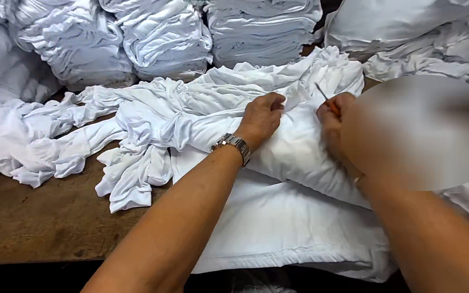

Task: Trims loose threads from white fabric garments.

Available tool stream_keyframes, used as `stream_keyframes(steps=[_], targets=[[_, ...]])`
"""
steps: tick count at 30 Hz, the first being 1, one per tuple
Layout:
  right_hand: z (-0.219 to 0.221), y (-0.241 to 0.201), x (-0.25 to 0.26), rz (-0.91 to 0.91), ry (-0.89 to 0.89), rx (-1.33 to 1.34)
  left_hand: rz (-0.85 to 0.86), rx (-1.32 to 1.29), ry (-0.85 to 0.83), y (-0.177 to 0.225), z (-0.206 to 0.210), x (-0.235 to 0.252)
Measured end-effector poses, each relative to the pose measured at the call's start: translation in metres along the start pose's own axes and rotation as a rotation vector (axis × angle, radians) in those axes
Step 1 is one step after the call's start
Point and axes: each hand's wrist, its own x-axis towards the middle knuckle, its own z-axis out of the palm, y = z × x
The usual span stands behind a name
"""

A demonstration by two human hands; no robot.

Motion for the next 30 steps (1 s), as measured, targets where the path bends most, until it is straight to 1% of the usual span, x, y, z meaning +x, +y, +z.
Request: stream_keyframes(steps=[2,3,4,5,7,8,10,11,13,15,18,20,21,22,23,25,27,28,30], targets=[[0.001,0.008,0.016,0.021,-0.036,0.037,0.088,-0.074,0.169,0.019,-0.019,-0.027],[0.002,0.012,0.020,0.021,-0.066,0.029,0.124,-0.059,0.200,0.030,-0.032,-0.050],[0.002,0.012,0.022,0.022,-0.103,0.008,0.114,-0.019,0.191,0.043,-0.049,-0.079],[0.000,0.010,0.020,0.020,-0.134,-0.016,0.058,0.034,0.167,0.054,-0.067,-0.116],[-0.008,0.002,0.006,-0.028,-0.125,-0.041,-0.145,0.088,0.148,0.070,-0.096,-0.203],[-0.013,-0.001,-0.003,-0.079,-0.077,-0.034,-0.243,0.036,0.166,0.069,-0.104,-0.247],[-0.016,-0.007,-0.027,-0.177,0.013,-0.044,-0.470,-0.181,0.197,0.068,-0.108,-0.328],[-0.014,-0.011,-0.037,-0.208,0.004,-0.083,-0.606,-0.295,0.211,0.071,-0.106,-0.360],[-0.017,-0.021,-0.049,-0.246,-0.027,-0.142,-0.824,-0.482,0.262,0.071,-0.093,-0.399],[-0.030,-0.035,-0.052,-0.254,-0.050,-0.071,-0.875,-0.654,0.352,0.063,-0.074,-0.411],[-0.042,-0.060,-0.075,-0.357,-0.134,0.108,-0.859,-0.873,0.482,0.055,-0.048,-0.396],[-0.030,-0.073,-0.107,-0.452,-0.247,0.301,-0.911,-0.912,0.606,0.057,-0.042,-0.375],[-0.020,-0.077,-0.129,-0.528,-0.327,0.370,-0.935,-0.927,0.638,0.059,-0.043,-0.368],[-0.010,-0.082,-0.152,-0.597,-0.402,0.401,-0.949,-0.951,0.653,0.061,-0.044,-0.363],[0.000,-0.089,-0.174,-0.657,-0.434,0.397,-0.952,-0.981,0.658,0.062,-0.045,-0.361],[0.018,-0.103,-0.204,-0.730,-0.386,0.343,-0.931,-1.053,0.656,0.067,-0.046,-0.364],[0.033,-0.106,-0.217,-0.736,-0.303,0.326,-0.914,-1.112,0.655,0.073,-0.045,-0.369],[0.038,-0.104,-0.218,-0.729,-0.290,0.333,-0.908,-1.136,0.660,0.075,-0.043,-0.372],[0.041,-0.100,-0.214,-0.710,-0.338,0.389,-0.898,-1.193,0.655,0.078,-0.039,-0.376]])
